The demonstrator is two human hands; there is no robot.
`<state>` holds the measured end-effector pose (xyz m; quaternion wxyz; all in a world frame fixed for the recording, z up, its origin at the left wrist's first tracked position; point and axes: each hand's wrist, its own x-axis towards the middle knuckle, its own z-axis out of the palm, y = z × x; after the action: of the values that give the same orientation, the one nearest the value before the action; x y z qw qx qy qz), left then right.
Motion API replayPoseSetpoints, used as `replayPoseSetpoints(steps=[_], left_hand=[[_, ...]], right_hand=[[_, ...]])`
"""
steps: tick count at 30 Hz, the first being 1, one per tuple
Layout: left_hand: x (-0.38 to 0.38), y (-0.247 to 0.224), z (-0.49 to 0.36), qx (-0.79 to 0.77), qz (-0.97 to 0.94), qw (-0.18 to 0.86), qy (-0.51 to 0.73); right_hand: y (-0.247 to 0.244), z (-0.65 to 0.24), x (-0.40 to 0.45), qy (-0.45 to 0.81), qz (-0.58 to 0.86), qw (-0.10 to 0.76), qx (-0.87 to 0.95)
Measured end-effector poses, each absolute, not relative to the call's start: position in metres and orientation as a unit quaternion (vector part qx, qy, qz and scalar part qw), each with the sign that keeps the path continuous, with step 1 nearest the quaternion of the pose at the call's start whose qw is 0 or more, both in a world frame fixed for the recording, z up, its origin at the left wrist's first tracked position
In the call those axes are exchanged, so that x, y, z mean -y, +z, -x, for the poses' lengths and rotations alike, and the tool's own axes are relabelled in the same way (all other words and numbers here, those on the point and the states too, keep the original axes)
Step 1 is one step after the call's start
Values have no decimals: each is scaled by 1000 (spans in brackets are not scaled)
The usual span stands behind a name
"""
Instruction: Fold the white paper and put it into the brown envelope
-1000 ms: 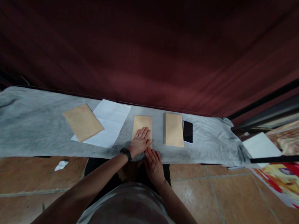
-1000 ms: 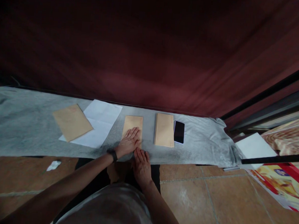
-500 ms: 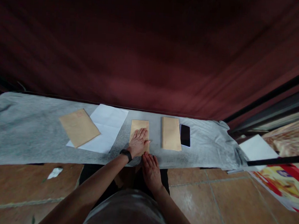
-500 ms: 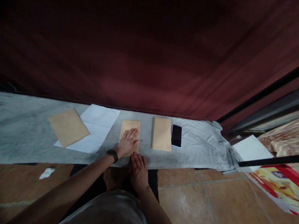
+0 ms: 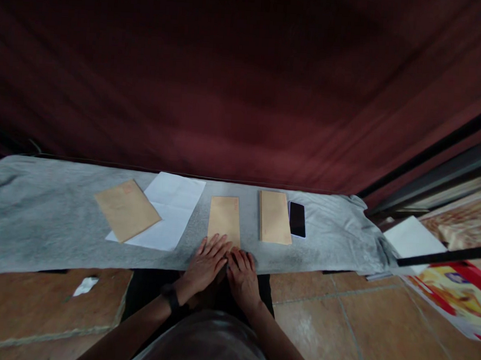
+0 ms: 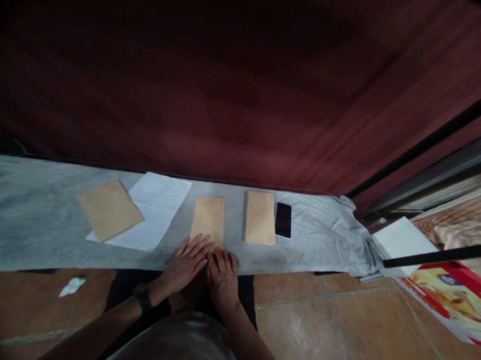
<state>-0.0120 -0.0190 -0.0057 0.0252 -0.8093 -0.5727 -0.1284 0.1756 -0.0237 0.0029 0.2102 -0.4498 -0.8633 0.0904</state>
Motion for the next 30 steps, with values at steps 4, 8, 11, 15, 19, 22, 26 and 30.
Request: replayPoseSetpoints(steps=[4,8,11,15,19,22,26,30], left_hand=[[35,-5,17,550,824,26,-134],[41,-5,32,535,833,22,-140],[46,-7,37,545,826,25,-144],[46,-7,28,574,809,36,-121],[36,0,13,598,798,37,-61],[29,7,8,598,800,37,-32],[25,15,8,591,806,33,-32],[23,20,8,595,802,43,-43]], right_hand=[[5,-177,23,83,449,206,865],[5,-187,23,76,458,196,864],[6,-193,24,77,475,195,855],[7,-189,19,98,493,201,841],[4,-174,6,117,540,235,800],[0,-161,-7,164,582,280,746],[-3,-156,-27,351,597,350,631],[-3,-158,-36,427,565,388,590]])
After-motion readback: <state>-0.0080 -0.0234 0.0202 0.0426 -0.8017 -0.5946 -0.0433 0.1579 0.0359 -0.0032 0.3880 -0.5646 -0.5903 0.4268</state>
